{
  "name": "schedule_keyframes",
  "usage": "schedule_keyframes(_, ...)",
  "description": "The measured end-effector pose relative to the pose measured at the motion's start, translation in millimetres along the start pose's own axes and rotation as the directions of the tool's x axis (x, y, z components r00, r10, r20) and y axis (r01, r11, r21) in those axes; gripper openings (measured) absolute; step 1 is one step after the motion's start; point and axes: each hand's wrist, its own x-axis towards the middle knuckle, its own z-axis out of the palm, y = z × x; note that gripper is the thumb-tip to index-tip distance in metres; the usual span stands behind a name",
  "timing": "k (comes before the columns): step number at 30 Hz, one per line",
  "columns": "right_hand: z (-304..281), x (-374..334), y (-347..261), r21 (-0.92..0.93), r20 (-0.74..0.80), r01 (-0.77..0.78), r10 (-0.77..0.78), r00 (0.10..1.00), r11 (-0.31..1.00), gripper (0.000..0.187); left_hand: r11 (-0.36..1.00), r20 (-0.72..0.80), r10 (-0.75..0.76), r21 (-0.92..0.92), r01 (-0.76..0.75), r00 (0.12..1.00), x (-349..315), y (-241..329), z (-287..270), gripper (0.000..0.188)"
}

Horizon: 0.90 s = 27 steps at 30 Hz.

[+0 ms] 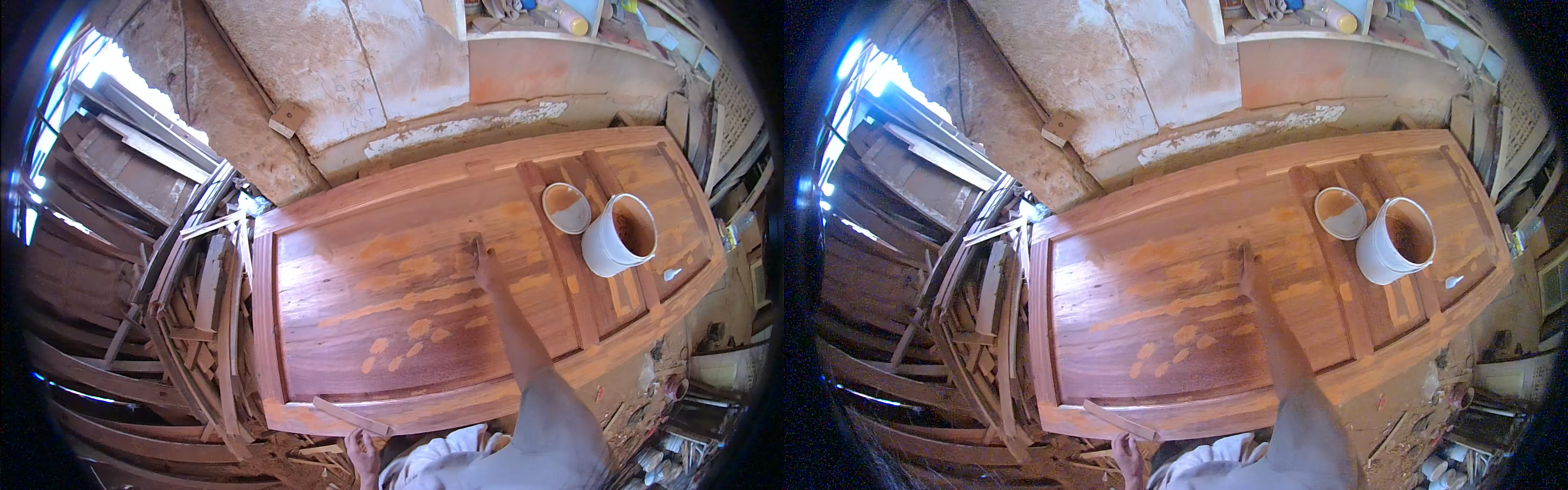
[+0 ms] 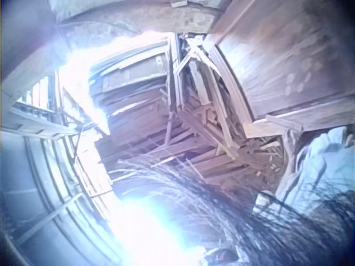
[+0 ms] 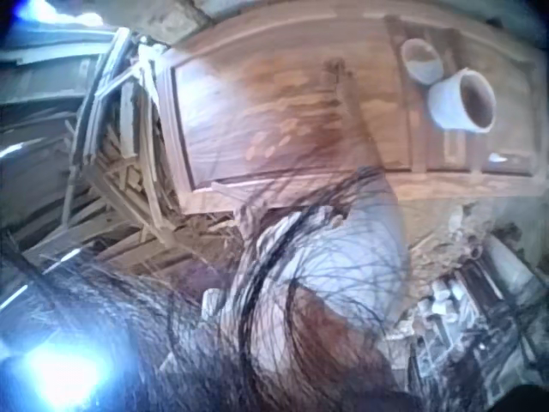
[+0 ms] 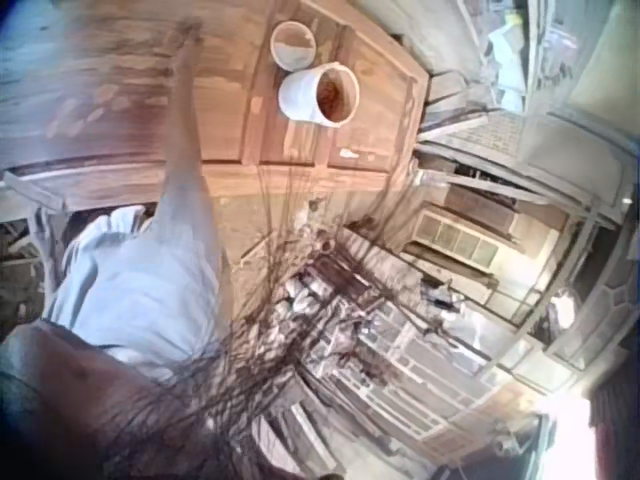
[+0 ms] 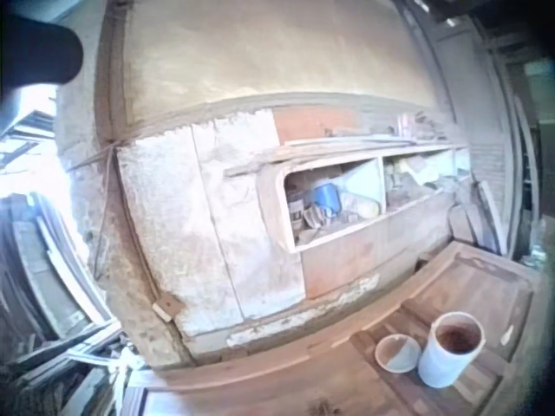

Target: The person applies a brown paste from a bucket to a wooden door surface using a putty knife, spreading it over various sections of the wood.

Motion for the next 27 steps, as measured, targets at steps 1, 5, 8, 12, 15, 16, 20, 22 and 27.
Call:
schedule_keyframes(1, -1.1, 21.1, 15.8, -0.003, 0.0, -0.013, 0.013, 1.0, 1.0, 0.045, 0.991, -0.08, -0.134, -0.032, 0.132, 0.988, -6.9, -9.3, 7.6, 0.024)
schedule_keyframes(5, -3.8, 70.3, 1.3, 0.082, 0.213, -0.126, 0.106, 0.971, 0.989, 0.046, 0.829, -0.521, -0.534, -0.165, 0.535, 0.666, -54.5, -120.4, 27.1, 0.034)
schedule_keyframes(8, -41.0, 71.8, -1.3, 0.065, 0.211, -0.295, 0.276, 0.938, 0.953, 0.05, 0.384, -0.266, -0.923, -0.592, 0.709, 0.278, -39.1, -61.5, 65.8, 0.052)
schedule_keyframes(12, -66.2, 59.0, -38.1, 0.313, 0.28, -0.514, 0.44, 0.853, 0.799, 0.041, 0.472, -0.438, -0.875, -0.672, 0.57, 0.209, -4.1, -67.6, 120.3, 0.075)
schedule_keyframes(15, -91.0, 68.5, 0.3, -0.12, 0.43, 0.136, -0.072, 0.9, 0.983, 0.037, 0.334, -0.284, -0.942, -0.851, 0.405, 0.18, 33.7, 19.3, 152.6, 0.079)
schedule_keyframes(16, -107.1, 77.9, -3.6, -0.131, 0.436, 0.156, -0.084, 0.896, 0.979, 0.037, 0.263, -0.306, -0.952, -0.801, 0.537, 0.008, 43.0, 29.6, 153.9, 0.078)
schedule_keyframes(20, -127.7, 143.7, -2.2, -0.25, 0.714, 0.395, -0.108, 0.692, 0.884, 0.032, 0.311, -0.484, -0.869, -0.701, 0.642, -0.107, 47.4, 20.5, 168.2, 0.075)
schedule_keyframes(22, -113.6, 154.7, -7.1, -0.212, 0.623, 0.461, -0.244, 0.743, 0.862, 0.032, 0.276, -0.503, -0.855, -0.647, 0.71, -0.126, 55.4, 39.8, 171.5, 0.076)
schedule_keyframes(27, -98.5, 162.0, -28.1, -0.265, 0.673, 0.638, -0.336, 0.659, 0.723, 0.03, 0.226, -0.569, -0.808, -0.541, 0.81, -0.154, 72.5, 65.5, 159.4, 0.075)
